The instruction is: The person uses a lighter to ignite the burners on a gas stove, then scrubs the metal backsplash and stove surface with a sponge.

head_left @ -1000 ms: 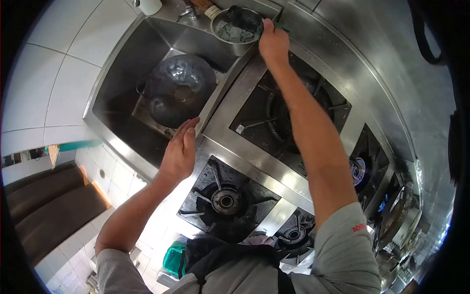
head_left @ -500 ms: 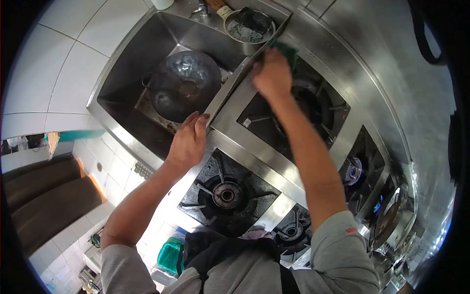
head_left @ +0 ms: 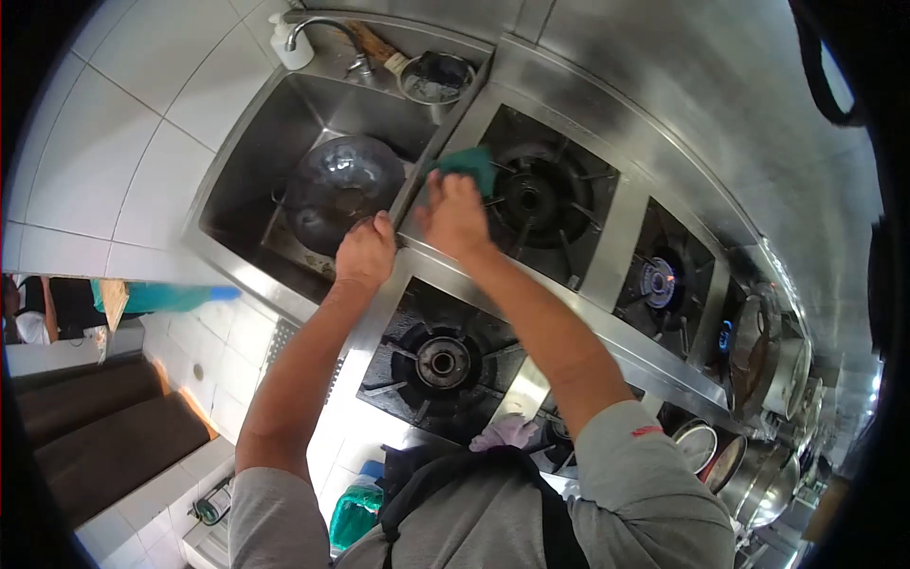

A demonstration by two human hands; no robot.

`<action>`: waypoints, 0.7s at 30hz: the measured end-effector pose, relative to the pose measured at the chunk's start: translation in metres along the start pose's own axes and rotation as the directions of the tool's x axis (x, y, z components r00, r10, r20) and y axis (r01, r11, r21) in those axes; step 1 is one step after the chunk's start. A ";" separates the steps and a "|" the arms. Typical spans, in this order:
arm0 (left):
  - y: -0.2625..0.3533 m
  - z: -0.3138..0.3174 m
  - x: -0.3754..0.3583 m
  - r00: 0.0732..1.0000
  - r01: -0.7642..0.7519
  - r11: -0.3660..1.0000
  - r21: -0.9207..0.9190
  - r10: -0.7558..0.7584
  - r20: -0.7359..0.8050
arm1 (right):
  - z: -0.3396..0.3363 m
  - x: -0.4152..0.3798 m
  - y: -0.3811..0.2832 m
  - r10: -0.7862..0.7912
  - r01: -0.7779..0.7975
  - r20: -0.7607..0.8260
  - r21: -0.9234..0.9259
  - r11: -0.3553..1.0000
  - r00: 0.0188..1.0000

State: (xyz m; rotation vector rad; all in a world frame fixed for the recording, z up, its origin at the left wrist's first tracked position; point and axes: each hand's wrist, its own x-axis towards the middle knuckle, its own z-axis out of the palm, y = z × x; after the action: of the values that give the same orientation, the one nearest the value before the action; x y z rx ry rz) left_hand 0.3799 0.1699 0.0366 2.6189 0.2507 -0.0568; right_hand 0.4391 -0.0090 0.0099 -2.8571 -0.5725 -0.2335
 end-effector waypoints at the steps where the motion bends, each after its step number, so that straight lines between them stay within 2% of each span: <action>1: 0.003 0.000 -0.001 1.000 -0.016 1.000 -0.013 0.016 -0.001 | 0.004 -0.014 -0.013 -0.032 0.031 0.045 0.031 0.999 0.998; 2: 0.004 -0.002 -0.001 1.000 -0.016 1.000 -0.026 0.015 -0.026 | 0.001 -0.030 -0.023 -0.078 0.097 -0.129 0.155 0.983 0.989; 5: 0.005 -0.001 -0.002 0.999 0.002 1.000 0.008 -0.002 -0.033 | -0.004 -0.053 -0.019 -0.081 0.116 -0.199 0.174 0.978 0.977; 7: 0.000 0.002 0.002 1.000 0.023 0.998 0.062 -0.022 -0.013 | -0.012 -0.067 -0.012 -0.109 0.129 -0.103 0.220 0.967 0.989; 9: -0.006 0.008 0.004 1.000 -0.005 0.992 0.129 0.005 0.007 | -0.023 -0.091 -0.013 -0.098 0.120 -0.102 0.235 0.965 0.990; 11: 0.001 0.004 0.003 1.000 -0.003 0.994 0.113 0.003 0.001 | -0.039 -0.102 -0.007 -0.099 0.119 -0.094 0.247 0.962 0.991; 13: 0.001 0.004 -0.001 1.000 0.018 0.995 0.100 -0.018 -0.006 | -0.052 -0.108 0.002 -0.058 0.045 0.065 0.186 0.982 0.996; 14: 0.001 0.003 0.001 1.000 0.022 0.994 0.106 -0.022 -0.002 | -0.050 -0.109 0.010 -0.059 0.045 0.068 0.193 0.980 0.996; 16: 0.000 0.000 0.002 1.000 0.025 0.993 0.114 -0.026 0.003 | -0.039 -0.103 0.030 0.011 0.040 -0.234 0.209 0.977 0.972; 19: 0.001 0.003 0.000 1.000 -0.025 0.992 0.123 0.025 0.004 | -0.015 -0.091 0.023 0.079 -0.047 -0.203 0.158 0.986 0.976; 20: -0.002 0.003 0.000 0.997 -0.077 0.978 0.191 0.077 0.009 | -0.010 -0.091 0.020 0.127 -0.098 -0.194 0.152 0.984 0.973; 21: -0.003 0.003 0.001 0.991 -0.130 0.957 0.257 0.131 0.016 | -0.018 -0.103 0.014 0.112 -0.098 -0.096 0.144 0.985 0.989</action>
State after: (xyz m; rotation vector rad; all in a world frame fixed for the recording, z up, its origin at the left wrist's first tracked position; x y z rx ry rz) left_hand 0.3799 0.1710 0.0320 2.8883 0.0733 -0.0448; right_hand 0.3489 -0.0626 0.0045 -2.7118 -0.3994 -0.3095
